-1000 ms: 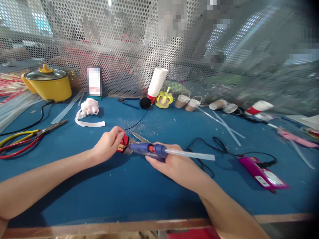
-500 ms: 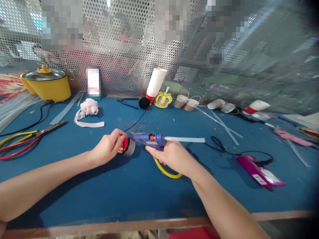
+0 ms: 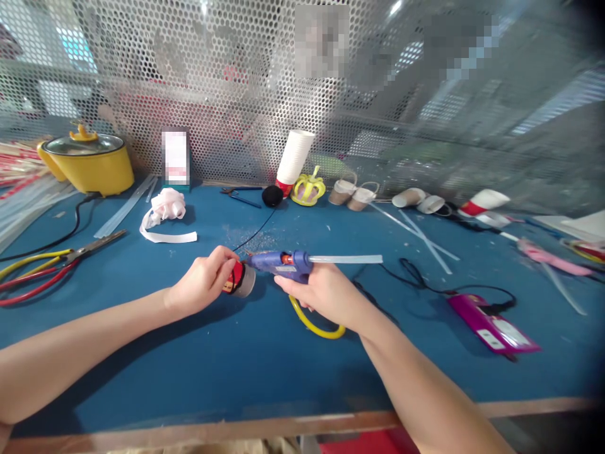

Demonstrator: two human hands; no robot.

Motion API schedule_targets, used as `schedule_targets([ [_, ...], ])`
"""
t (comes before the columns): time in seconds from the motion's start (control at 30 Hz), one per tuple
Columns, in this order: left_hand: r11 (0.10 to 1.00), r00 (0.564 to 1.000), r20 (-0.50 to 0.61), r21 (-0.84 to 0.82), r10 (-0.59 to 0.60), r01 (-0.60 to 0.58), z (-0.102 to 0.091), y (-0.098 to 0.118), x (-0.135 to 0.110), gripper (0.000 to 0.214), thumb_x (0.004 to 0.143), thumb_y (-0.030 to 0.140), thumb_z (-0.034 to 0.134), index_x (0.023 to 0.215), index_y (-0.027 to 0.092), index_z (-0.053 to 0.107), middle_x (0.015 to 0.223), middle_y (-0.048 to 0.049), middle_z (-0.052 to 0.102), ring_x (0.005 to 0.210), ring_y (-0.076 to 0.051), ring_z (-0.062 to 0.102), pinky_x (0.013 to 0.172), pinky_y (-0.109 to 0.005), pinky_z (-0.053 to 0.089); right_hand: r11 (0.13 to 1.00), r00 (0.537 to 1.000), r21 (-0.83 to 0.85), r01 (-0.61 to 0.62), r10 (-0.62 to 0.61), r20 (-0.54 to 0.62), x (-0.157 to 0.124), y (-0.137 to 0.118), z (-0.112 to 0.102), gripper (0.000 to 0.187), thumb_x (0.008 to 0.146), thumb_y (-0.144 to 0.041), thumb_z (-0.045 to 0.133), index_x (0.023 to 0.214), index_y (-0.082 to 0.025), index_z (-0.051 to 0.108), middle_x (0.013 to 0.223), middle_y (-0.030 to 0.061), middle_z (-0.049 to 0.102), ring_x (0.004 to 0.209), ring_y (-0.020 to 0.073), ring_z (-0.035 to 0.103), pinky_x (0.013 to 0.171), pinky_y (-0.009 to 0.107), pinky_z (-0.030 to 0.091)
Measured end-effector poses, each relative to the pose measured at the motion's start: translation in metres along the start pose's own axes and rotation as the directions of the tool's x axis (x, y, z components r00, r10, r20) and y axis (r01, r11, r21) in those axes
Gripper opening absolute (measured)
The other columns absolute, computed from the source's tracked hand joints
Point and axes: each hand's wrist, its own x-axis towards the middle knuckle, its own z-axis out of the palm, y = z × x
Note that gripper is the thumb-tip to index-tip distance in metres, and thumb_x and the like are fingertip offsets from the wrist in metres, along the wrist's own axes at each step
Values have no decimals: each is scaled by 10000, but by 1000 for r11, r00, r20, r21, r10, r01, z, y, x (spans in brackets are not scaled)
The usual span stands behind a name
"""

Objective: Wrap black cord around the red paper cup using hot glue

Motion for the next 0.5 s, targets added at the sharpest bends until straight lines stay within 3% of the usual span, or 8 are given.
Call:
schedule_targets([
  [0.5, 1000, 1000, -8, 9, -11, 11, -1, 0, 0, 206, 884, 283, 303, 912, 168, 472, 663, 0, 584, 538, -103, 542, 511, -202, 411, 999, 1000, -48, 0, 1, 11, -2, 1, 1, 145, 762, -275, 537, 681, -182, 613, 567, -1, 609, 617, 162, 597, 570, 250, 432],
])
